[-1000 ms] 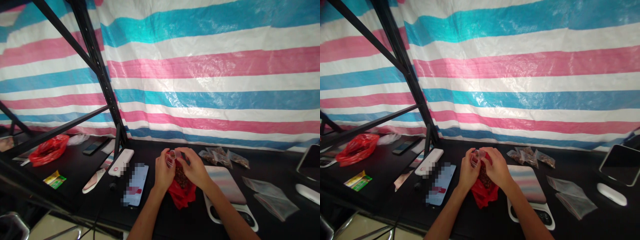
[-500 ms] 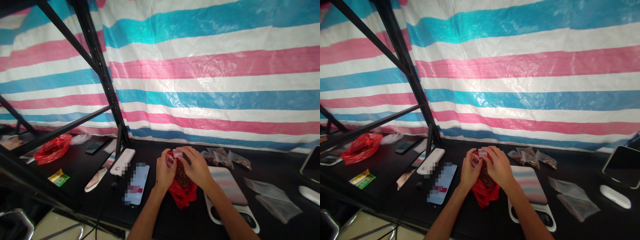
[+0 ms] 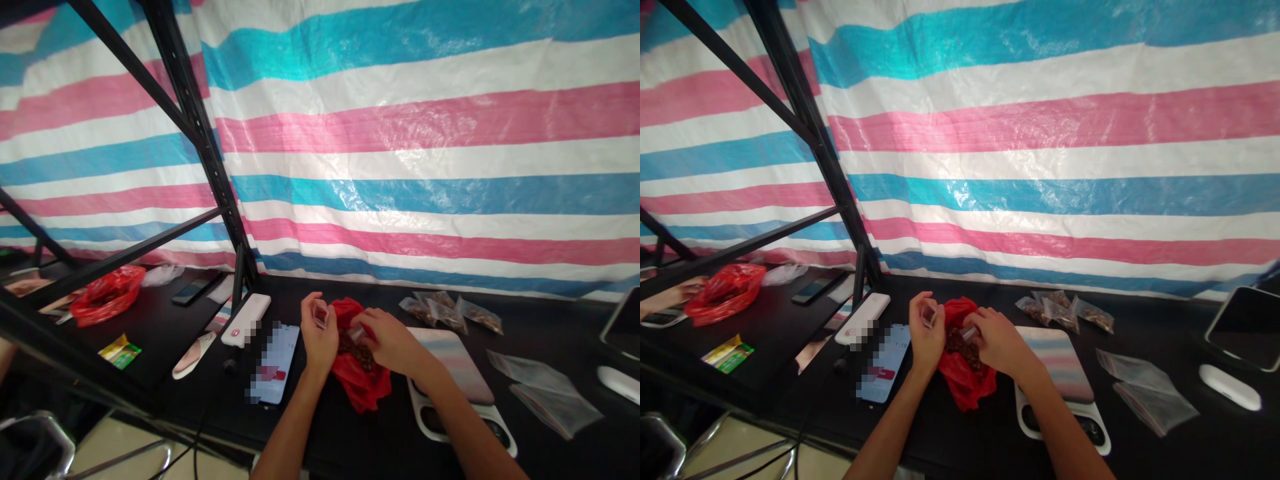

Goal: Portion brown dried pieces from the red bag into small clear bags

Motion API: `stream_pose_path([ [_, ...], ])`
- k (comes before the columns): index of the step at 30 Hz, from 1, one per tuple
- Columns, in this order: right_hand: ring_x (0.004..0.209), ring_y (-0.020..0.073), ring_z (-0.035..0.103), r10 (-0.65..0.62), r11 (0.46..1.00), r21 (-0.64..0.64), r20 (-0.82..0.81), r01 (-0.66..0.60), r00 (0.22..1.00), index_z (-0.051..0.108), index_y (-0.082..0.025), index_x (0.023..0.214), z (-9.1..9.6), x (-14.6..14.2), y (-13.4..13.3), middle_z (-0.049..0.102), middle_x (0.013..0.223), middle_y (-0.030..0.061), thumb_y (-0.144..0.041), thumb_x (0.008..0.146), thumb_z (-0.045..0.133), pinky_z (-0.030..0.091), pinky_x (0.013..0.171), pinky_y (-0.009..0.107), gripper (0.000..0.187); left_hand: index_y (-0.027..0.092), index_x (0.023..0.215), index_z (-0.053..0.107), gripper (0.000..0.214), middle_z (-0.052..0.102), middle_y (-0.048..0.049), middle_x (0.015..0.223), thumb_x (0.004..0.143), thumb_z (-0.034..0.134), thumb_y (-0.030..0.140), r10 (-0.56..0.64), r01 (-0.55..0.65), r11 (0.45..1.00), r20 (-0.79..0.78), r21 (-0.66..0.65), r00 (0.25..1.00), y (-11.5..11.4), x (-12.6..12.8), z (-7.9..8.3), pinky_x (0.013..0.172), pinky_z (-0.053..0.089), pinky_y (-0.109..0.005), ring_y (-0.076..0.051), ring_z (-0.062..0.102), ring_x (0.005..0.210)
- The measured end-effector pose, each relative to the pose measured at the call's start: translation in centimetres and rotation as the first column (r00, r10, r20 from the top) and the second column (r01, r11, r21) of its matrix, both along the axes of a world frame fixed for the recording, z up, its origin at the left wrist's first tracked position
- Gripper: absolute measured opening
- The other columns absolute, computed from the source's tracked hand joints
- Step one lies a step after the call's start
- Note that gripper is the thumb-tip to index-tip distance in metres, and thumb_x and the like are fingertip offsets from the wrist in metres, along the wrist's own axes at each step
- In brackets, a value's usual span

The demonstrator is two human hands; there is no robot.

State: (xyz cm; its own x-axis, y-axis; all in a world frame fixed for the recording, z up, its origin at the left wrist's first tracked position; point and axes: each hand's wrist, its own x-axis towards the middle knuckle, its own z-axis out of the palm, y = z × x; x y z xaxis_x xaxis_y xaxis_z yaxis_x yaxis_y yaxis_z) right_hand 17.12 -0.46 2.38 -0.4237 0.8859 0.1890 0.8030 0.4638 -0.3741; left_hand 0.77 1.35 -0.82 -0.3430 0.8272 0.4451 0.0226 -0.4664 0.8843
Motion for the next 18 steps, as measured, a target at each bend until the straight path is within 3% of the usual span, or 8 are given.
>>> stream_pose_path([
  [2, 0.112, 0.0234, 0.059, 0.081, 0.996, 0.038, -0.071, -0.079, 0.994, 0.067, -0.023, 0.111, -0.1, -0.2, 0.0, 0.067, 0.119, 0.007, 0.0, 0.076, 0.053, 0.042, 0.101, 0.038, 0.045, 0.024, 0.115, 0.046, 0.026, 0.052, 0.0053, 0.077, 0.092, 0.057, 0.032, -0.051, 0.052, 0.999, 0.061, -0.004, 0.997, -0.1, -0.1, 0.5, 0.063, 0.046, -0.023, -0.011, 0.056, 0.062],
  [5, 0.113, 0.0229, 0.058, 0.078, 0.992, 0.118, -0.218, -0.053, 0.973, 0.065, -0.023, 0.116, 0.2, -0.5, 0.1, 0.066, 0.119, 0.0084, -0.003, 0.082, 0.05, 0.043, 0.103, 0.04, 0.042, 0.023, 0.117, 0.046, 0.029, 0.053, 0.005, 0.078, 0.093, 0.058, 0.033, -0.1, 0.1, 0.995, 0.053, 0.007, 0.994, -0.2, -0.1, 0.5, 0.063, 0.045, -0.022, -0.01, 0.054, 0.063],
  [8, 0.108, 0.0221, 0.06, 0.099, 0.989, 0.14, -0.403, -0.046, 0.91, 0.065, -0.024, 0.112, 0.8, -0.5, 0.1, 0.067, 0.113, 0.0071, -0.013, 0.088, 0.053, 0.047, 0.099, 0.039, 0.028, 0.023, 0.126, 0.045, 0.04, 0.053, 0.0041, 0.081, 0.092, 0.062, 0.032, -0.094, 0.096, 0.995, -0.086, 0.017, 0.992, -0.2, 0.1, -0.1, 0.068, 0.046, -0.024, -0.011, 0.054, 0.068],
  [11, 0.098, 0.0203, 0.063, 0.115, 0.993, 0.068, -0.545, -0.093, 0.83, 0.062, -0.023, 0.112, 1.1, -0.8, -0.1, 0.067, 0.106, 0.0046, -0.021, 0.089, 0.058, 0.051, 0.09, 0.035, 0.023, 0.024, 0.134, 0.044, 0.055, 0.057, 0.0007, 0.09, 0.086, 0.068, 0.032, -0.064, 0.072, 0.997, -0.263, 0.019, 0.963, -0.2, 0.1, -0.9, 0.074, 0.049, -0.028, -0.014, 0.058, 0.075],
  [14, 0.086, 0.0174, 0.061, 0.096, 0.993, 0.003, -0.586, -0.115, 0.805, 0.06, -0.023, 0.113, 0.8, -1.3, -0.4, 0.065, 0.1, 0.0025, -0.025, 0.088, 0.063, 0.051, 0.078, 0.03, 0.026, 0.023, 0.139, 0.043, 0.06, 0.06, -0.0058, 0.105, 0.085, 0.068, 0.028, -0.002, 0.028, 0.998, -0.419, 0.055, 0.908, -0.2, -0.2, -1.5, 0.083, 0.05, -0.035, -0.02, 0.061, 0.089],
  [18, 0.086, 0.0175, 0.059, 0.062, 0.996, 0.083, -0.547, -0.019, 0.835, 0.06, -0.023, 0.091, 0.1, -1.9, 0.0, 0.062, 0.095, 0.0019, -0.025, 0.089, 0.063, 0.049, 0.079, 0.03, 0.005, 0.021, 0.142, 0.041, 0.064, 0.059, -0.0107, 0.116, 0.083, 0.065, 0.02, 0.016, 0.053, 0.992, -0.536, 0.114, 0.844, -0.3, -0.4, -1.7, 0.093, 0.049, -0.043, -0.025, 0.06, 0.102],
])
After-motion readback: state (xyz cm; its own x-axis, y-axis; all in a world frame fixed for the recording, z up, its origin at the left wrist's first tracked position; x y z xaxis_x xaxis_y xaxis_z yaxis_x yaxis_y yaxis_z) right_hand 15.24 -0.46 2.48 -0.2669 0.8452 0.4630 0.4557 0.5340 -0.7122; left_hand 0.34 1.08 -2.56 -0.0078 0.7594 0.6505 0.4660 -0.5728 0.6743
